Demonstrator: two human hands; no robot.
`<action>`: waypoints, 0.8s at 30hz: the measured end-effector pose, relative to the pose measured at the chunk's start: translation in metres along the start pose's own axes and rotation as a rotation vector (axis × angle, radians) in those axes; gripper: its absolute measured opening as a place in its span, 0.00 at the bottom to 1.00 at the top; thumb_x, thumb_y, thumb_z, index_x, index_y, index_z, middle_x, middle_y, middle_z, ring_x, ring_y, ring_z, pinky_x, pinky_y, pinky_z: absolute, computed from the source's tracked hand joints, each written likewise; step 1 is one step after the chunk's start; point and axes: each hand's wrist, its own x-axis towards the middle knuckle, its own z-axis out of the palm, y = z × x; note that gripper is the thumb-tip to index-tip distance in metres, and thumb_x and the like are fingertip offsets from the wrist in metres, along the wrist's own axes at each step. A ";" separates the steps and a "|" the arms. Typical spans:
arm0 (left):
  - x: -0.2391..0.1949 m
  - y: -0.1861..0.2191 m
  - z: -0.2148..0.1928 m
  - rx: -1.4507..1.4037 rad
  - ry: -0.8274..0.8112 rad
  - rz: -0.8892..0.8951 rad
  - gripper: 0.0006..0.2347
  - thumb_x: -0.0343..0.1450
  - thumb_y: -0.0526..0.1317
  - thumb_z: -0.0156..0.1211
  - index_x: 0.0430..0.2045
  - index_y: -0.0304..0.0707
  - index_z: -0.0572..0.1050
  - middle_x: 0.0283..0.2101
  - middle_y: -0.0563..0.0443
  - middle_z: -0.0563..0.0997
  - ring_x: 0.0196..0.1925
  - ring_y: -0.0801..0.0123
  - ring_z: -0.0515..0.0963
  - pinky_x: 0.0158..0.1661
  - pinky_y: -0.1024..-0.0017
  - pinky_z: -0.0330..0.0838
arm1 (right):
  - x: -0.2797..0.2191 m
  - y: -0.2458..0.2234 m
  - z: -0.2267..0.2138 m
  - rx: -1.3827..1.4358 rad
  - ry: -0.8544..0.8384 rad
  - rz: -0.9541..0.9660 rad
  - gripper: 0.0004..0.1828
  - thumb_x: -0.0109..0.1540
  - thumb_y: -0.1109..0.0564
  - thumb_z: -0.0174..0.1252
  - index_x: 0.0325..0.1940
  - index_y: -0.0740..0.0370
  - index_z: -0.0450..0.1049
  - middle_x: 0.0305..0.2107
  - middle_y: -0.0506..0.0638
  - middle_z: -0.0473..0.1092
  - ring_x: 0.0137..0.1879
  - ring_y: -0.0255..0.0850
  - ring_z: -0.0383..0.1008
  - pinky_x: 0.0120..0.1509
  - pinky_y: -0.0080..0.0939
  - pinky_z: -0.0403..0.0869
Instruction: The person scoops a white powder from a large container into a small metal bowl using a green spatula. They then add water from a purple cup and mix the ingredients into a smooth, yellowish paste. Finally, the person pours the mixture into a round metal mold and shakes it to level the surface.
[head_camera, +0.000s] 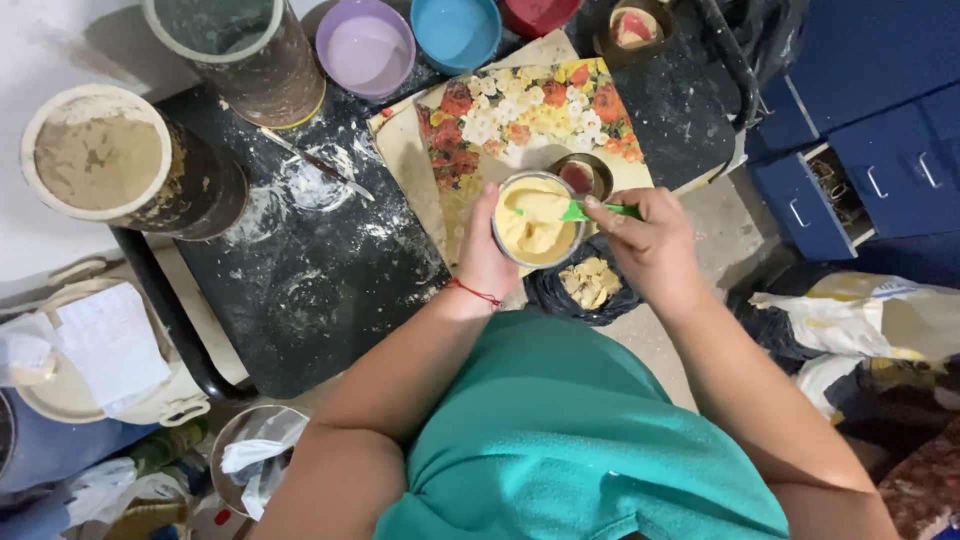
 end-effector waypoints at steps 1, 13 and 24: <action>0.006 -0.002 -0.008 -0.004 0.002 0.011 0.21 0.74 0.55 0.61 0.53 0.37 0.79 0.53 0.36 0.83 0.54 0.51 0.83 0.52 0.55 0.82 | -0.004 0.006 -0.005 0.006 -0.002 -0.010 0.17 0.62 0.64 0.69 0.52 0.46 0.86 0.42 0.54 0.75 0.49 0.55 0.76 0.49 0.53 0.76; 0.042 -0.043 -0.011 0.007 0.024 0.032 0.24 0.74 0.55 0.60 0.58 0.36 0.76 0.59 0.35 0.79 0.60 0.46 0.79 0.58 0.48 0.76 | 0.024 0.013 -0.071 0.544 -0.272 0.614 0.07 0.63 0.62 0.67 0.46 0.64 0.84 0.25 0.60 0.77 0.28 0.40 0.73 0.34 0.45 0.74; 0.040 -0.042 0.003 0.053 0.007 0.139 0.24 0.77 0.55 0.55 0.60 0.37 0.73 0.58 0.32 0.79 0.59 0.43 0.80 0.53 0.47 0.78 | 0.020 0.065 -0.109 0.556 -0.469 0.649 0.08 0.67 0.61 0.60 0.38 0.68 0.82 0.16 0.50 0.69 0.25 0.36 0.67 0.37 0.37 0.67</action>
